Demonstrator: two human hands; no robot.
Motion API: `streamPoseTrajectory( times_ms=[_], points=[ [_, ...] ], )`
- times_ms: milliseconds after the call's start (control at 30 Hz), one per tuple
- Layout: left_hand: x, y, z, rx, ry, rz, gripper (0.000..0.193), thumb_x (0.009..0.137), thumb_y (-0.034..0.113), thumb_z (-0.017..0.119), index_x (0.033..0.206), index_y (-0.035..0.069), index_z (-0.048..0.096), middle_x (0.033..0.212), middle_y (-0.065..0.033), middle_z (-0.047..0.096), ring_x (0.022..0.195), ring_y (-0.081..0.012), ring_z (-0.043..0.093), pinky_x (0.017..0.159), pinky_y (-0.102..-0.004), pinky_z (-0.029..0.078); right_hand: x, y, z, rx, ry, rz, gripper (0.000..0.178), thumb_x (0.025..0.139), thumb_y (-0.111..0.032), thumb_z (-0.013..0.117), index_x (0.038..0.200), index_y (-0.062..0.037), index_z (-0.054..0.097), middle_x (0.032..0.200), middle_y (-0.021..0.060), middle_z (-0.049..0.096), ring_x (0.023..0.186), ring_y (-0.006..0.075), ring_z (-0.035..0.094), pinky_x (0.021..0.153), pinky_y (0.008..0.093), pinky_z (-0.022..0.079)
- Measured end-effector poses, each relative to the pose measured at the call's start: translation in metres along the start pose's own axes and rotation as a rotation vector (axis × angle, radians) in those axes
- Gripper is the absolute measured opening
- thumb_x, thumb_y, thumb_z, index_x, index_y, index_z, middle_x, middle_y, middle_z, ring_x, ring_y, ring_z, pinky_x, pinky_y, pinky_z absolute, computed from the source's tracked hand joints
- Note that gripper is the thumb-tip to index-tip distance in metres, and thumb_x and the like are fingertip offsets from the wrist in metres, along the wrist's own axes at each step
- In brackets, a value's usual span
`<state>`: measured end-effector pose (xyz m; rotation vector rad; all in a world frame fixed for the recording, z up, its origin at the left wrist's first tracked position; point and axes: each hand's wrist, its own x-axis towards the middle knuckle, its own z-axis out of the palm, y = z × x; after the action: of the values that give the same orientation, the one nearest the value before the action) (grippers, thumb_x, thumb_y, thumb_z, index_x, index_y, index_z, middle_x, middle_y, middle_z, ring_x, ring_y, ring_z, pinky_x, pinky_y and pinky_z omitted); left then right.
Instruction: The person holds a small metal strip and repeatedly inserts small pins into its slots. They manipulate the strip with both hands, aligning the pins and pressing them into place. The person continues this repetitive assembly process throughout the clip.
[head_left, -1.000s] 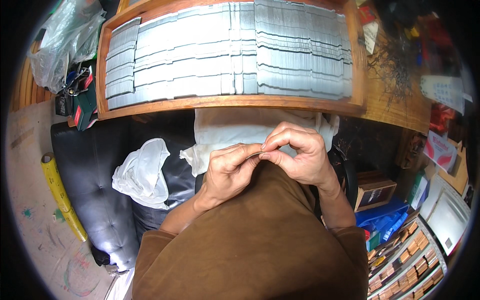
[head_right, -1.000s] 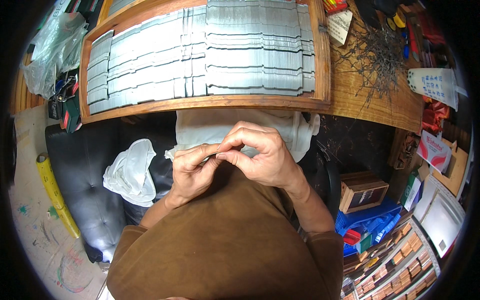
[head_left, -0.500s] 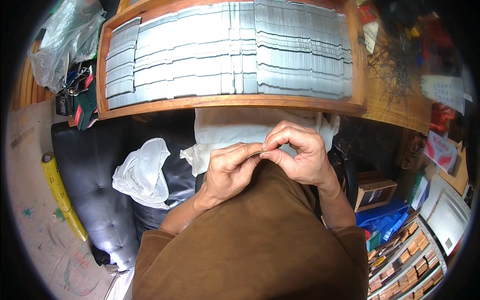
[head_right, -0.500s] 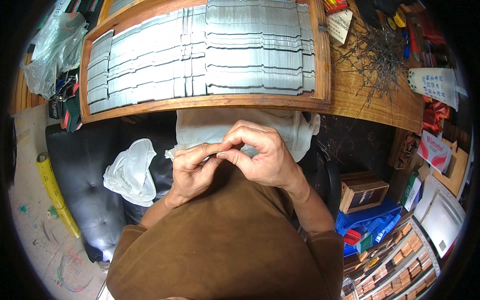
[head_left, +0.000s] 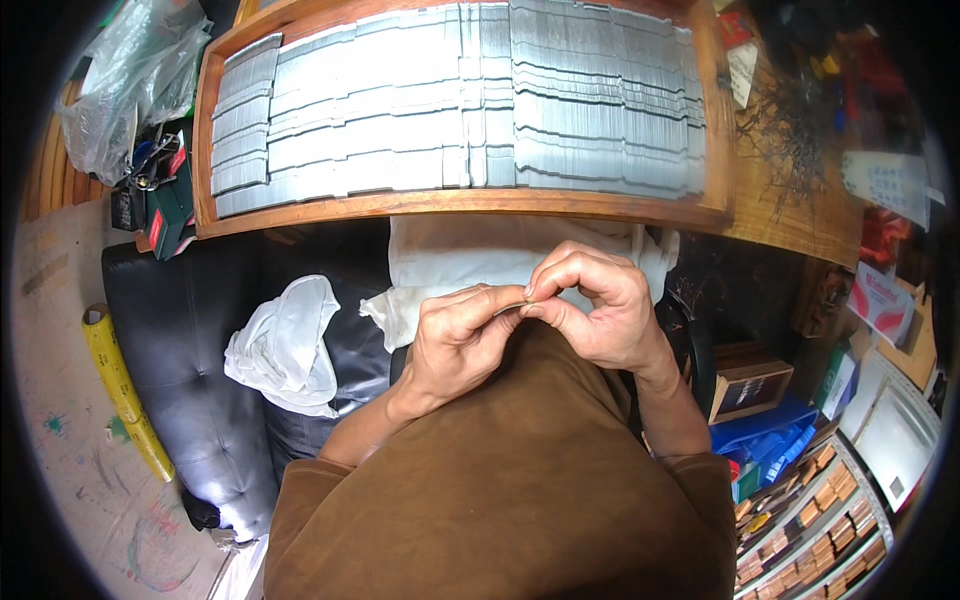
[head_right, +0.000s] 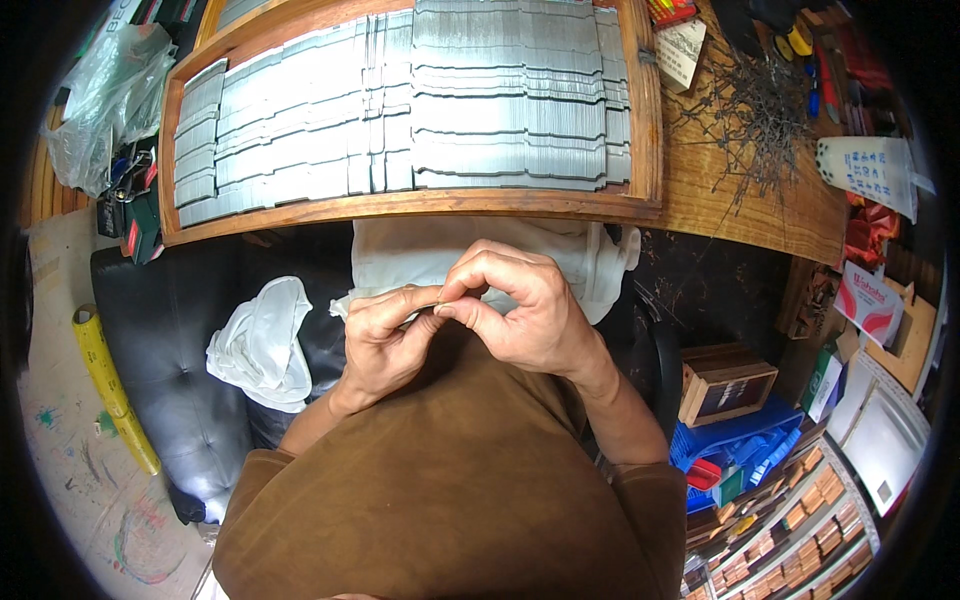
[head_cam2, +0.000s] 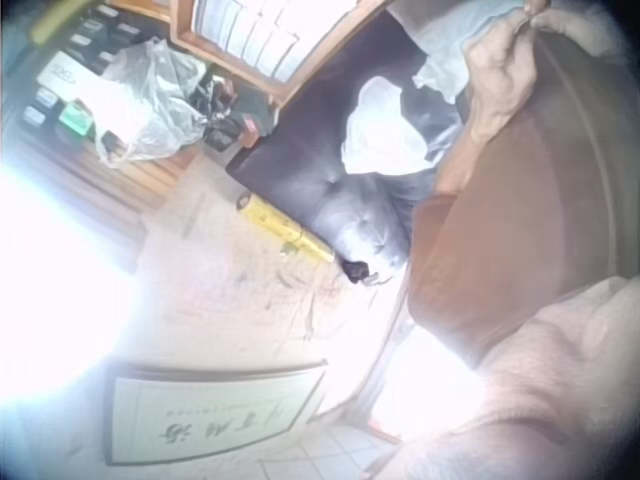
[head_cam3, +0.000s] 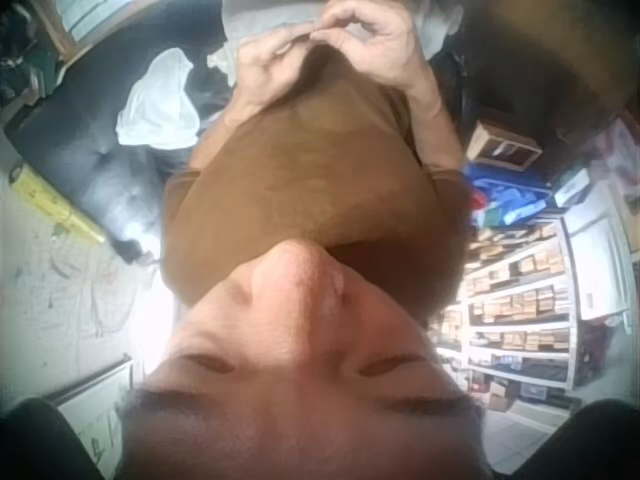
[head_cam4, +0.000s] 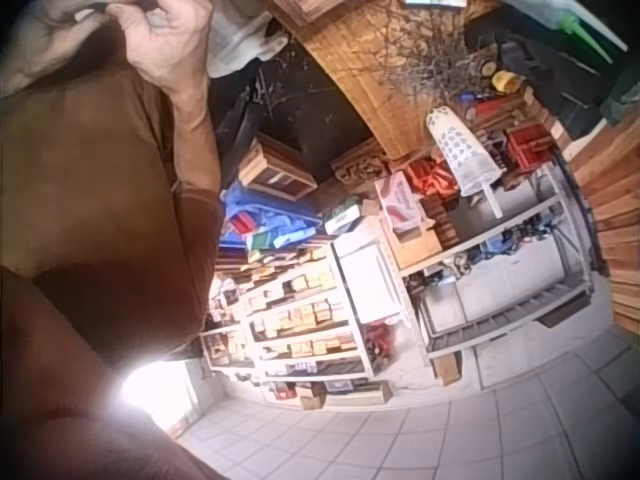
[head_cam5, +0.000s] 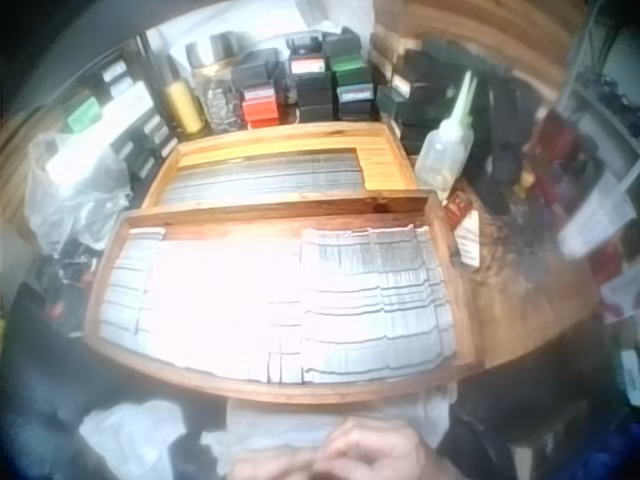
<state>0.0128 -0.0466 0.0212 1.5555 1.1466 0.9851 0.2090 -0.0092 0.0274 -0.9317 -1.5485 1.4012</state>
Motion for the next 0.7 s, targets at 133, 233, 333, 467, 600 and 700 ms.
streamPoseTrajectory(
  times_ms=[133, 233, 333, 467, 600, 700],
  points=[
    [0.0001, 0.0002, 0.0, 0.008, 0.002, -0.006, 0.024, 0.086, -0.005, 0.076, 0.109, 0.0, 0.075, 0.087, -0.016, 0.076, 0.071, -0.0253, 0.074, 0.065, -0.0309, 0.057, -0.0005, 0.0004, 0.0001, -0.004, -0.002, 0.002, 0.015, 0.081, 0.007, 0.078, 0.087, -0.0003, 0.066, 0.085, 0.0091, 0.069, 0.076, 0.021, 0.067, 0.069, 0.0315, 0.053],
    [0.0009, 0.0014, -0.0005, 0.007, -0.002, -0.009, 0.024, 0.086, -0.005, 0.076, 0.109, 0.0, 0.075, 0.086, -0.0157, 0.076, 0.071, -0.0254, 0.074, 0.064, -0.0309, 0.057, -0.0002, 0.0003, 0.0002, -0.004, -0.001, 0.002, 0.015, 0.081, 0.007, 0.078, 0.087, -0.0004, 0.066, 0.084, 0.0091, 0.069, 0.076, 0.0211, 0.067, 0.069, 0.0315, 0.053],
    [-0.0002, 0.0, -0.0002, 0.01, -0.002, -0.017, 0.025, 0.085, -0.006, 0.076, 0.109, -0.001, 0.075, 0.085, -0.0158, 0.076, 0.071, -0.0256, 0.074, 0.064, -0.0312, 0.057, -0.0001, 0.0002, 0.0004, -0.004, 0.002, -0.002, 0.015, 0.081, 0.007, 0.078, 0.087, -0.0004, 0.066, 0.084, 0.0092, 0.069, 0.076, 0.0211, 0.067, 0.069, 0.0314, 0.053],
    [0.0002, -0.0008, 0.0006, 0.009, 0.012, 0.008, 0.025, 0.085, -0.006, 0.076, 0.109, -0.001, 0.075, 0.086, -0.0161, 0.076, 0.071, -0.0259, 0.074, 0.064, -0.0313, 0.057, -0.0004, 0.0006, 0.0003, -0.002, 0.0, 0.004, 0.015, 0.081, 0.007, 0.078, 0.087, -0.0005, 0.066, 0.084, 0.0093, 0.069, 0.076, 0.0211, 0.068, 0.069, 0.0313, 0.054],
    [0.0002, -0.001, -0.0003, 0.01, 0.003, 0.009, 0.025, 0.085, -0.006, 0.076, 0.109, -0.001, 0.074, 0.087, -0.0164, 0.075, 0.071, -0.0263, 0.074, 0.064, -0.0314, 0.057, 0.0, 0.0004, 0.0001, 0.002, 0.0, 0.002, 0.015, 0.082, 0.006, 0.079, 0.087, -0.0007, 0.066, 0.085, 0.0091, 0.069, 0.077, 0.021, 0.068, 0.069, 0.0316, 0.053],
    [0.0002, -0.001, -0.0001, 0.008, 0.003, 0.009, 0.025, 0.084, -0.007, 0.077, 0.109, -0.001, 0.074, 0.087, -0.0165, 0.075, 0.071, -0.0264, 0.074, 0.064, -0.0317, 0.057, 0.0002, 0.0005, 0.0, 0.005, -0.002, -0.007, 0.015, 0.082, 0.005, 0.079, 0.087, -0.0009, 0.066, 0.085, 0.009, 0.069, 0.076, 0.021, 0.067, 0.069, 0.0317, 0.053]
  ],
)
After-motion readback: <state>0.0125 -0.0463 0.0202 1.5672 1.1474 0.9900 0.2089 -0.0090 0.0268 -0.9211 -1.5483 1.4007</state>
